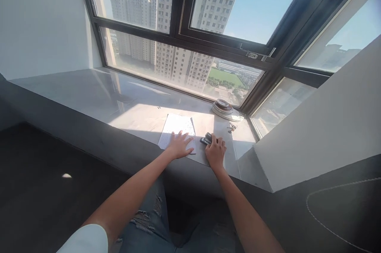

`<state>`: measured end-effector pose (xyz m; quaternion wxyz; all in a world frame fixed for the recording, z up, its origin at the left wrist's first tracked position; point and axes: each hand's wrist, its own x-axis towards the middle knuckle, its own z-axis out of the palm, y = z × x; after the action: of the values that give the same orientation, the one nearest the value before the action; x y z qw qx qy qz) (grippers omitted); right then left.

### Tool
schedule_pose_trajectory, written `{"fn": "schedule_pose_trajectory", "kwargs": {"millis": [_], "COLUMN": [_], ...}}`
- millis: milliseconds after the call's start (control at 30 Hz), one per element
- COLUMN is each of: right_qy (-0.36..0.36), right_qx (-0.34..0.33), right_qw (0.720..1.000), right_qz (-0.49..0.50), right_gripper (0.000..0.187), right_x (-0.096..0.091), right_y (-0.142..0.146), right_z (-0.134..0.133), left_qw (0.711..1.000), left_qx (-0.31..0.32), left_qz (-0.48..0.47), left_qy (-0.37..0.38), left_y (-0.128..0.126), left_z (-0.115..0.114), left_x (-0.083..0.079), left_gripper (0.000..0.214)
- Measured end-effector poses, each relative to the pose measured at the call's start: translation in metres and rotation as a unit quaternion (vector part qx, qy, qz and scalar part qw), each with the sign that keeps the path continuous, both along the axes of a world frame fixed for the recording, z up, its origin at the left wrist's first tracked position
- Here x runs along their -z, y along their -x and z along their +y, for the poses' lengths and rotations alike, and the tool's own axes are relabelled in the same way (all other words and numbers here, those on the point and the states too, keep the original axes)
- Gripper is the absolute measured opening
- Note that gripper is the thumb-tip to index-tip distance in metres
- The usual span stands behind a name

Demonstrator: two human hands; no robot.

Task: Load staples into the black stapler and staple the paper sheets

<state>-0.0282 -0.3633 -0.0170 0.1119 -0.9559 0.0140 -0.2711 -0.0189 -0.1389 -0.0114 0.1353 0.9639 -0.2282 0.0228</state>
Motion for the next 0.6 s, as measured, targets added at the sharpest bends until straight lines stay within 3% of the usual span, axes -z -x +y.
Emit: {"fn": "schedule_pose_trajectory", "kwargs": {"millis": [200, 367, 467, 600], "right_qy": [-0.125, -0.238, -0.263, -0.304], "right_qx": [-0.017, -0.041, -0.075, -0.069], "right_qw": [0.992, 0.966, 0.945, 0.914], "right_qz": [0.001, -0.091, -0.176, -0.262], "right_gripper": [0.042, 0.031, 0.034, 0.036], "right_x": [0.005, 0.004, -0.015, -0.05], "right_y": [-0.01, -0.028, -0.048, -0.085], "right_z": [-0.01, -0.019, -0.02, -0.009], "left_qw": [0.999, 0.999, 0.996, 0.995], "left_qx": [0.038, 0.004, 0.015, 0.034], "left_qz": [0.02, 0.028, 0.054, 0.06], "left_qy": [0.0, 0.045, 0.071, 0.068], "left_y": [0.006, 0.002, -0.004, -0.005], "left_z": [-0.029, -0.063, -0.067, -0.064], "left_x": [-0.003, -0.002, -0.005, -0.008], "left_gripper": [0.074, 0.08, 0.075, 0.074]}}
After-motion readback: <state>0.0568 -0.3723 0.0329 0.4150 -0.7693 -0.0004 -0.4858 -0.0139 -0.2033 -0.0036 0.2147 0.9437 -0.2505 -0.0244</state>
